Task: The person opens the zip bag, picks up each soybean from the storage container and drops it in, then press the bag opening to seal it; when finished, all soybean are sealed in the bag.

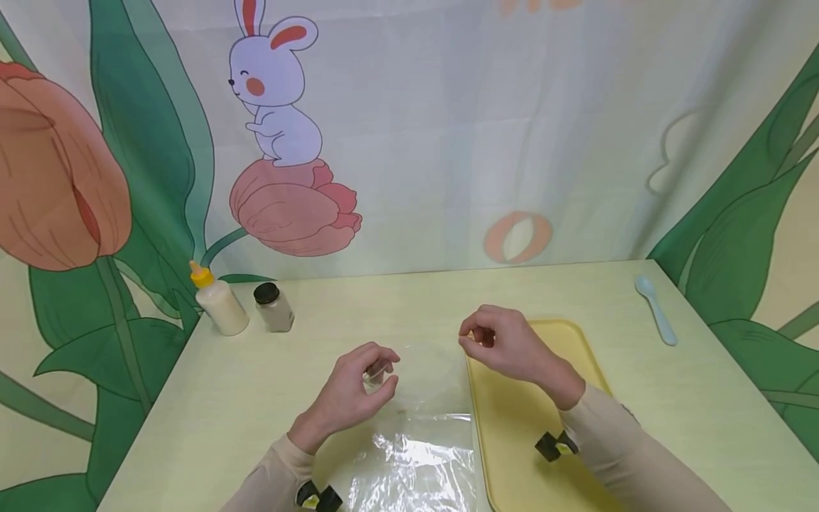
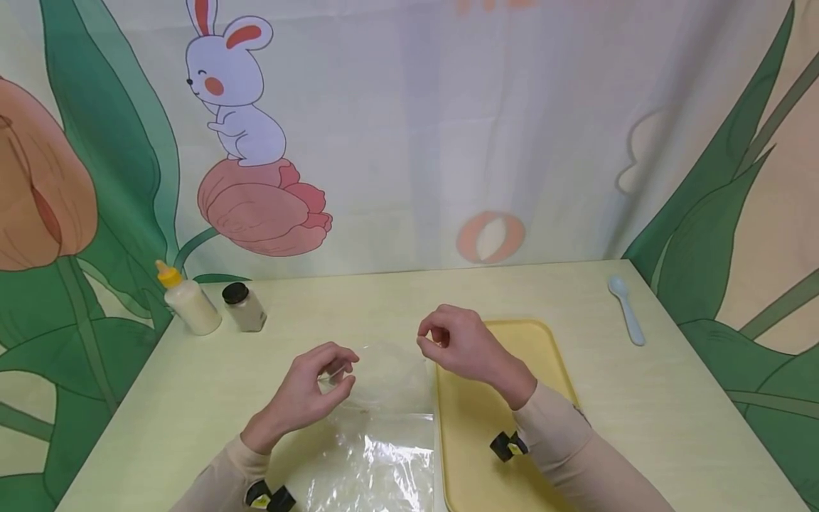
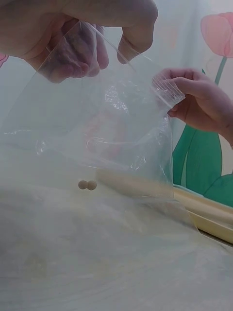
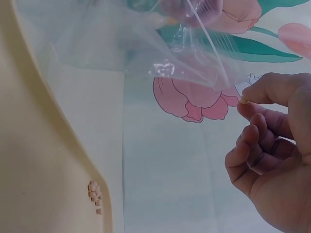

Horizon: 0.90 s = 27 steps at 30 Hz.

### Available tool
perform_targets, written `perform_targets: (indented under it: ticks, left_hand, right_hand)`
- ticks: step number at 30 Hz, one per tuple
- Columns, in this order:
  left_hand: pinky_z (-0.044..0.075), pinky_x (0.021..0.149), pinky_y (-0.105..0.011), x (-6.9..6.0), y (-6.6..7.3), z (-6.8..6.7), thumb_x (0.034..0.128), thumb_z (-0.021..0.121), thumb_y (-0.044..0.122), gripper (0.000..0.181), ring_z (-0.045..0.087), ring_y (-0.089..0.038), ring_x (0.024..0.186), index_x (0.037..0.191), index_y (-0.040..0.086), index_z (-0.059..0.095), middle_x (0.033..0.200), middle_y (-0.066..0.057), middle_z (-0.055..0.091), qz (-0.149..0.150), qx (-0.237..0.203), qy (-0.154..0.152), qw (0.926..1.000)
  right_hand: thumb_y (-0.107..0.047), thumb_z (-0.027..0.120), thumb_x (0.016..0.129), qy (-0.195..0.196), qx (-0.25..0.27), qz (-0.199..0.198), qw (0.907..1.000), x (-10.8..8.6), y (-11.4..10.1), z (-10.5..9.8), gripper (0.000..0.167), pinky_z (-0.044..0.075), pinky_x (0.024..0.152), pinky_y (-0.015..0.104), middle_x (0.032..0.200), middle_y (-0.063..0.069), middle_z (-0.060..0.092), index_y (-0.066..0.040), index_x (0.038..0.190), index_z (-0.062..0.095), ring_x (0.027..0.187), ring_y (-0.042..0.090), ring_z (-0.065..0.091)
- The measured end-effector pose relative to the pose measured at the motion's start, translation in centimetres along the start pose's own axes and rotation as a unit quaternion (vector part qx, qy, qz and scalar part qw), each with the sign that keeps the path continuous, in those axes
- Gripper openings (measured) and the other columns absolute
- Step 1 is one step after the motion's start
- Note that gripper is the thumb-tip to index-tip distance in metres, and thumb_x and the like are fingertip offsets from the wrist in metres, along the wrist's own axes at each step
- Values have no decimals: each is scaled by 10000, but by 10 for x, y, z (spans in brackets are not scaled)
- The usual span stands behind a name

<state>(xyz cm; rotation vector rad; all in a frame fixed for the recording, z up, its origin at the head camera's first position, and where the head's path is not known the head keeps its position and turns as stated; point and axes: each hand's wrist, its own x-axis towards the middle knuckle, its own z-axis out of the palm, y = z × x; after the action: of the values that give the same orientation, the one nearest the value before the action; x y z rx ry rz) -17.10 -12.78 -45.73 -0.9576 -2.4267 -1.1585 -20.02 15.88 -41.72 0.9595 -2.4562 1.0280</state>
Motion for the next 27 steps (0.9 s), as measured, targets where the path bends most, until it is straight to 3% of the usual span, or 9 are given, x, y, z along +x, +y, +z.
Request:
perform_targets:
  ticks: [19,27]
  left_hand:
    - [465,624,-209,0,2,0,814,675,78,190,514,-53,679,996,124,650,802,48,585,-3,-33,49,10000]
    - [469,619,-214,1,4,-1,817,682,88,187,519,-56,677,997,129,651,807,57,586,-76,-15,13,10000]
  right_hand:
    - [-99,711,819,-6,293,-524,9982,4,-20,3,76,458,544,251,675,-78,492,-163,825,672,603,65,477]
    - [-101,725,817,-69,376,-650,9972,3,-24,6,83,445,551,215,689,-91,490,-165,838,678,617,55,476]
